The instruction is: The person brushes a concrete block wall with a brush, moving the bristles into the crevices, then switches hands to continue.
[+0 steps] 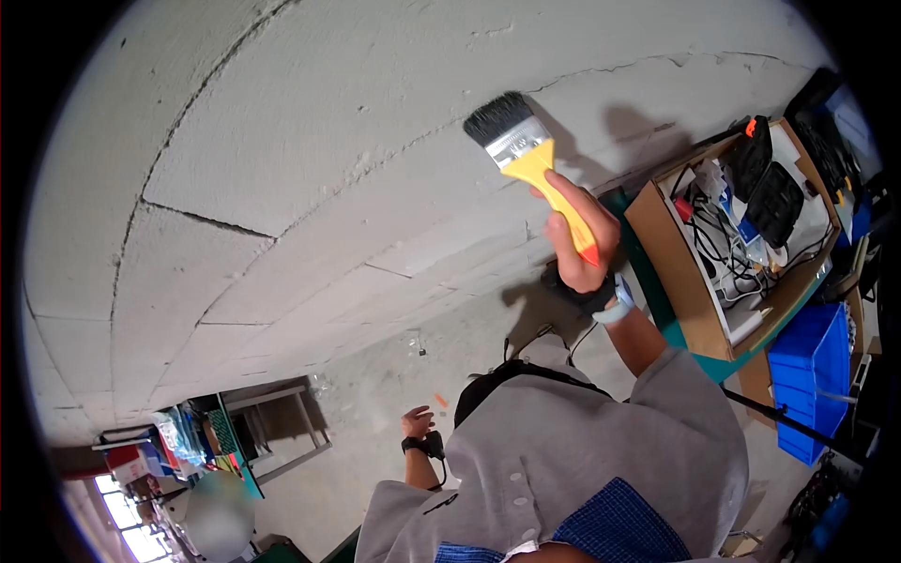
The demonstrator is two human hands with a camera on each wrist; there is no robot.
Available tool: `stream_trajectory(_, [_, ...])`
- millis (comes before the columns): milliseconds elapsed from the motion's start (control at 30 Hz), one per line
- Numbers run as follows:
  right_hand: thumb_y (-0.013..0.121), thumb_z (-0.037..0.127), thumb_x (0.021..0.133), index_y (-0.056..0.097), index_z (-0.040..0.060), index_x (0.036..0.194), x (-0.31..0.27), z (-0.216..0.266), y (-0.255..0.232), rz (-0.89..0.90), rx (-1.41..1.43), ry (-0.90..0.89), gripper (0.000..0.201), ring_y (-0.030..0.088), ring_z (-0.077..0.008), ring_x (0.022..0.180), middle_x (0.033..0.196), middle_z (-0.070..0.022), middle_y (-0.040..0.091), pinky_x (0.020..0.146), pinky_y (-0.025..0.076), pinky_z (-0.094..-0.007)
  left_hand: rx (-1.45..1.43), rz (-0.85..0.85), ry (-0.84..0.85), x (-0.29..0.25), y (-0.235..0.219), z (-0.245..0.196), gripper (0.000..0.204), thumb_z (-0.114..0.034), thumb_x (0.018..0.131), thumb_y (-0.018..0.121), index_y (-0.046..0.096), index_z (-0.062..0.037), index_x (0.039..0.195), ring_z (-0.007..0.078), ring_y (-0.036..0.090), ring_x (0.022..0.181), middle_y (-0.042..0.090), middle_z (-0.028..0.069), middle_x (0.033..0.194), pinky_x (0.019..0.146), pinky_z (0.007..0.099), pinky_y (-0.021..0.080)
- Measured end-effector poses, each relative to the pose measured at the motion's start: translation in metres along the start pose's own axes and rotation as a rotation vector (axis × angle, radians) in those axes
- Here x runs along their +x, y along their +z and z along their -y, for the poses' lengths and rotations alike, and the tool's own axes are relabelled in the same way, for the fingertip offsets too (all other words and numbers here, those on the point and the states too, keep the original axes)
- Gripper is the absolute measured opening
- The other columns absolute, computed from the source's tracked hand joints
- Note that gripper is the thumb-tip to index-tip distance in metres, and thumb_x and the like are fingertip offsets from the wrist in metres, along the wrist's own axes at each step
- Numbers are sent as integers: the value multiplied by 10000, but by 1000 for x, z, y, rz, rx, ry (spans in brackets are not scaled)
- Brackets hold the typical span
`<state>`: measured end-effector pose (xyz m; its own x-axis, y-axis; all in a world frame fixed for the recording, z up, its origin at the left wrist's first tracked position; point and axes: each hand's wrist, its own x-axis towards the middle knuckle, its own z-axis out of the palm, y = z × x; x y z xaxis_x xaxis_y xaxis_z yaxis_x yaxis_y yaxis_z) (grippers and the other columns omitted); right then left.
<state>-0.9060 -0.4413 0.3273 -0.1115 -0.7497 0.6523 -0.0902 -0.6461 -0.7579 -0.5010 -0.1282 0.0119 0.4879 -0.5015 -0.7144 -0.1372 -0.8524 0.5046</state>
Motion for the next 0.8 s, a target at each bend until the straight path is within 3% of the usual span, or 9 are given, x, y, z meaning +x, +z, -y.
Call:
stream_trajectory(167, [555, 41, 861, 597, -18, 1201, -32, -35, 13, 18, -25, 154, 348, 608, -129, 720, 963, -139, 700, 648, 473, -251, -118, -9, 9, 8, -10, 10, 223, -198, 833, 660, 702, -16, 955, 172, 680, 600, 711, 98, 776, 469, 282, 491])
stream_trajectory(200, [553, 40, 862, 600, -13, 1201, -41, -41, 13, 13, -1, 250, 346, 592, -101, 691, 961, -127, 704, 620, 464, -236, -117, -33, 0, 15, -14, 21, 270, -257, 855, 641, 696, -1, 921, 183, 677, 583, 697, 103, 731, 464, 288, 490])
stream_trajectory(300, [547, 47, 872, 601, -4, 1207, -48, -30, 16, -29, 2, 233, 343, 548, -62, 636, 965, -109, 708, 572, 440, -212, -69, -141, -70, 14, -21, 53, 481, -399, 902, 562, 676, 47, 766, 217, 661, 521, 664, 113, 644, 502, 322, 531])
stream_trajectory(400, [539, 54, 888, 602, 6, 1214, -28, -1, 24, -98, 1, -3, 335, 511, -46, 610, 971, -107, 705, 548, 432, -205, 18, -113, -127, 10, -35, 83, 354, -322, 887, 573, 730, -10, 826, 223, 675, 563, 682, 128, 687, 557, 330, 554])
stream_trajectory(500, [532, 50, 899, 598, 4, 1217, -15, -1, 38, -138, 19, -17, 329, 502, -53, 602, 976, -107, 703, 554, 447, -212, 241, -149, -55, 13, -47, 119, 238, -181, 838, 556, 764, -123, 937, 226, 692, 667, 709, 143, 770, 639, 332, 563])
stream_trajectory(567, [539, 56, 906, 608, -3, 1201, -27, -20, 40, -154, 3, 5, 309, 505, -54, 600, 954, -100, 706, 560, 457, -214, 228, -223, -90, 23, -48, 136, 364, -83, 759, 515, 761, -213, 994, 243, 695, 782, 720, 152, 864, 730, 331, 555])
stream_trajectory(667, [554, 94, 917, 634, 7, 1174, -52, -37, 30, -90, -9, 215, 283, 580, -48, 661, 944, -116, 716, 556, 477, -204, 151, -299, -107, 23, -44, 151, 372, -75, 736, 485, 765, -166, 965, 275, 692, 831, 715, 154, 933, 785, 340, 541])
stream_trajectory(733, [558, 97, 918, 630, 9, 1182, -57, -34, 27, -114, -49, 213, 288, 590, -49, 674, 953, -119, 715, 555, 481, -203, 116, -335, -123, 19, -43, 163, 374, -77, 730, 486, 763, -155, 969, 276, 692, 838, 713, 158, 946, 791, 340, 538])
stream_trajectory(800, [562, 100, 918, 626, 11, 1189, -51, -24, 27, -143, -90, 202, 292, 600, -49, 686, 961, -122, 715, 554, 485, -202, -85, -277, -162, 17, -37, 166, 361, -48, 719, 499, 761, -98, 961, 232, 652, 756, 705, 141, 882, 680, 324, 519])
